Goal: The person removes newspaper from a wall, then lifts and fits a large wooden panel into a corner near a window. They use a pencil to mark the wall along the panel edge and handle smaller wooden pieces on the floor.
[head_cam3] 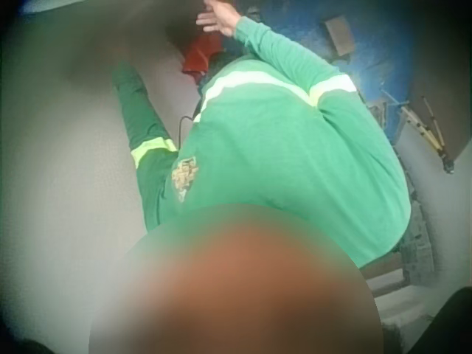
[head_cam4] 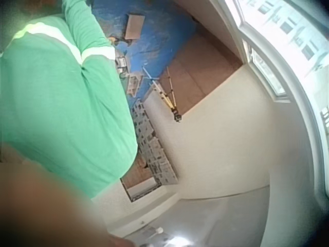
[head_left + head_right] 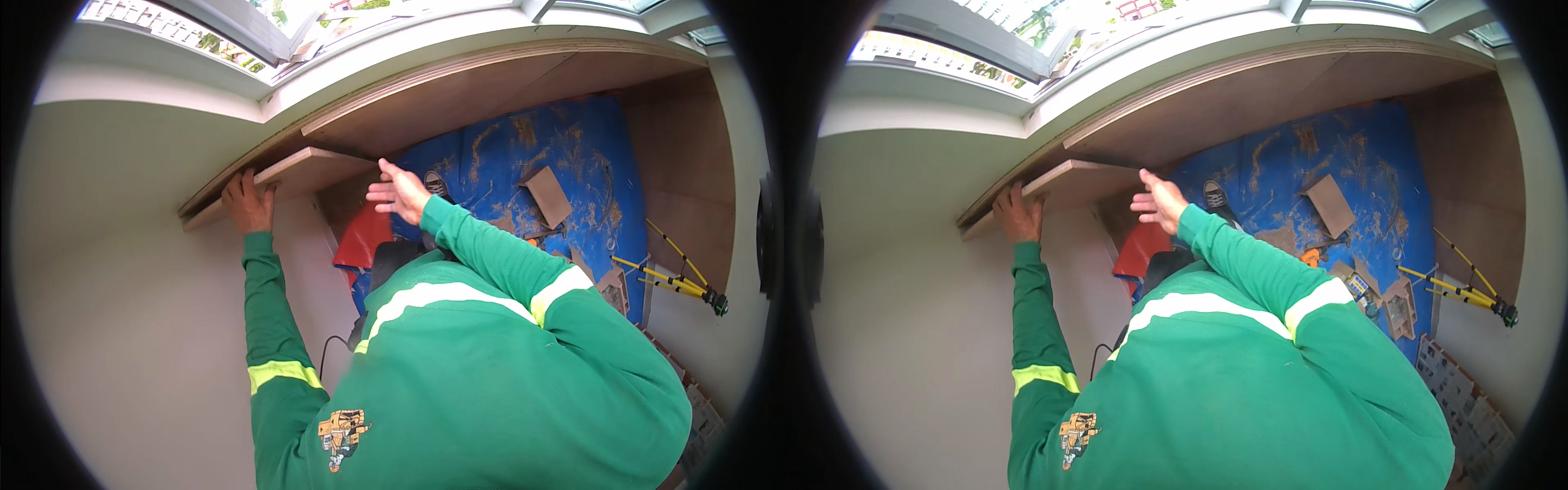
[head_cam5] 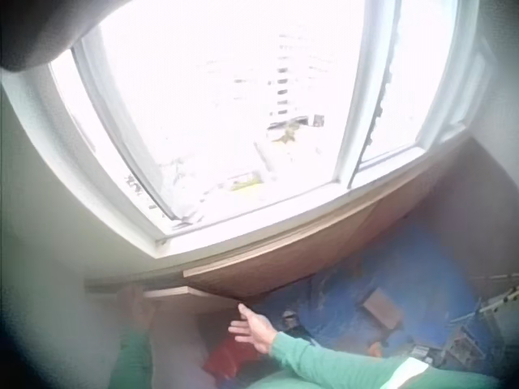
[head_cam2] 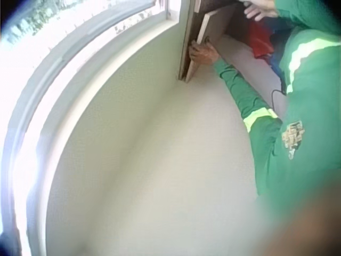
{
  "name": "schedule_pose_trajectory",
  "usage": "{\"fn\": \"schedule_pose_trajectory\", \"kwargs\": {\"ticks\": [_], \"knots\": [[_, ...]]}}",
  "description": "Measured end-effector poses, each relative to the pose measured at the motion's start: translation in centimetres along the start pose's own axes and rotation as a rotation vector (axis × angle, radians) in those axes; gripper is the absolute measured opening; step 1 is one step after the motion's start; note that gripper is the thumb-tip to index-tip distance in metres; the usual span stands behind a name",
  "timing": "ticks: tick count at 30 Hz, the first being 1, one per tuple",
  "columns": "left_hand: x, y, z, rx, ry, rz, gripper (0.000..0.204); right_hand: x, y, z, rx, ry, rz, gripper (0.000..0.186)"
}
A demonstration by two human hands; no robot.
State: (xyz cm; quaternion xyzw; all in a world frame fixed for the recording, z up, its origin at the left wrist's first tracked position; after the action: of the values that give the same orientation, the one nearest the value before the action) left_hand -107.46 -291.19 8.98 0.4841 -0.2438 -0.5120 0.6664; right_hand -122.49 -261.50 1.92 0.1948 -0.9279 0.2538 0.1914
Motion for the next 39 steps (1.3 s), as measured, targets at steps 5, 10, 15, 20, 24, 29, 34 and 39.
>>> {"fn": "schedule_pose_trajectory", "kwargs": {"ticks": [5,10,15,20,24,29,34,39], "knots": [[-0.9,3.5,-1.4,0.418,0.016,-0.07,0.045,-2.4,-5.2,1.6,0.277,-0.048,0.19,0.145],[-1.9,5.0,-2.2,0.451,-0.033,-0.265,0.034,-2.2,-8.6,2.6,0.311,-0.017,0.308,0.068],[-2.3,4.8,-1.2,0.453,0.005,-0.27,0.03,-1.3,-10.2,4.6,0.217,0.101,0.551,0.012],[-2.4,4.7,-0.9,0.439,-0.029,-0.294,0.025,-1.5,-9.9,5.4,0.263,0.151,0.543,0.015],[-1.6,4.1,-0.7,0.409,-0.051,-0.272,0.025,-0.7,-9.9,6.1,0.299,0.172,0.509,0.018],[-0.3,2.5,0.7,0.347,-0.062,-0.233,0.034,1.3,-10.6,6.7,0.287,0.174,0.486,0.045],[1.2,1.5,1.3,0.319,-0.112,-0.169,0.04,0.8,-9.7,4.6,0.318,0.157,0.431,0.089],[2.9,0.6,1.2,0.285,-0.126,-0.182,0.052,-2.8,-1.7,0.5,0.272,0.164,0.288,0.111]]}}
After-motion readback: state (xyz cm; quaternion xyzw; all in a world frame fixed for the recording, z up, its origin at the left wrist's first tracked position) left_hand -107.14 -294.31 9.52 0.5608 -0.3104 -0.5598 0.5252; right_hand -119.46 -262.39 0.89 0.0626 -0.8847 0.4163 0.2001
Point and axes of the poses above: each hand's wrist, its own z-axis towards the middle knuckle, its own y-axis out of the back of the hand, x = y × z, the point moved 2 cm from there along z, towards the middle knuckle, and after that the axes turned 11 degrees about -z, right-handed, at the moved point
